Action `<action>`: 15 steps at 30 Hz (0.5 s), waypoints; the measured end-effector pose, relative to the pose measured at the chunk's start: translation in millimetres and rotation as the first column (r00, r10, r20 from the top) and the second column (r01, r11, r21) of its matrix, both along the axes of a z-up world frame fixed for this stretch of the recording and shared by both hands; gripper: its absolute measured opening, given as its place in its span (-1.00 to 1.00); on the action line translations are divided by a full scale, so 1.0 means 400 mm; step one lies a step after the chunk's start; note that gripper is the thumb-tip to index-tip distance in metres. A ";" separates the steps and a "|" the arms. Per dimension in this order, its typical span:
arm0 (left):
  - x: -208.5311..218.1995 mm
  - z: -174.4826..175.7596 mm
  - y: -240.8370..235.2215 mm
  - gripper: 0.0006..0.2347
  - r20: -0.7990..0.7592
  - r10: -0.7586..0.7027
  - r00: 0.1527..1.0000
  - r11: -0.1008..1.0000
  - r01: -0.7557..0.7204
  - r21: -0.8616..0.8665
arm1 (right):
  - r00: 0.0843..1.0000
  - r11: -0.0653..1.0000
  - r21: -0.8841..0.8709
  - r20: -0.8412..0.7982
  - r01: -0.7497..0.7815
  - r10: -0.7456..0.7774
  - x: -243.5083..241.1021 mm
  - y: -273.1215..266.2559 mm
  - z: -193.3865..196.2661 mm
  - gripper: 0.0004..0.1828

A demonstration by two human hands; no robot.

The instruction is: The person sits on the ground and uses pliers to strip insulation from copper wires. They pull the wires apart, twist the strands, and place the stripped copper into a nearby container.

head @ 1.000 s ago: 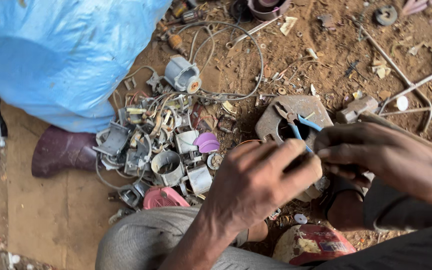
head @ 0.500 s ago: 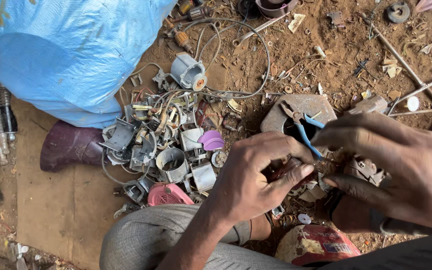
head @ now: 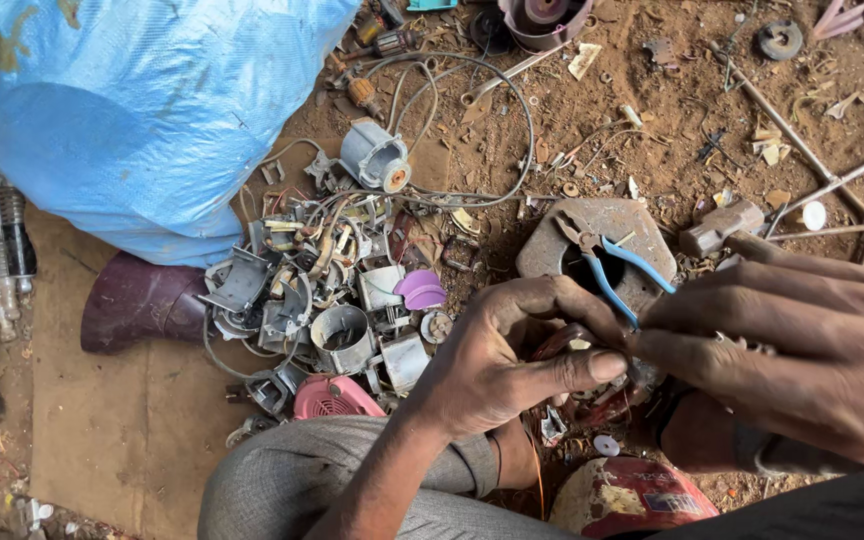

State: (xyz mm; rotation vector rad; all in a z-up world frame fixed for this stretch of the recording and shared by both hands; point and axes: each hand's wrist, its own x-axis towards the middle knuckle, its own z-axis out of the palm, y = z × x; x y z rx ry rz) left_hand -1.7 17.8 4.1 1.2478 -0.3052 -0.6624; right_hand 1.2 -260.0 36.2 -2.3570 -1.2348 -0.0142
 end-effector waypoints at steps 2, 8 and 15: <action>-0.003 0.004 0.000 -0.79 -0.135 -0.026 0.990 0.998 0.019 -0.054 | 0.996 0.997 -0.053 0.056 -0.063 0.066 0.003 -0.008 0.005 -0.39; -0.010 0.004 -0.003 -0.73 -0.297 -0.109 0.949 0.983 0.058 -0.174 | 0.957 0.978 -0.074 0.200 -0.197 0.208 -0.006 -0.015 -0.001 -0.44; -0.006 -0.011 -0.003 -0.66 -0.216 -0.122 0.969 0.992 0.115 -0.045 | 0.940 0.948 -0.148 0.154 -0.283 0.304 -0.003 -0.035 -0.017 -0.26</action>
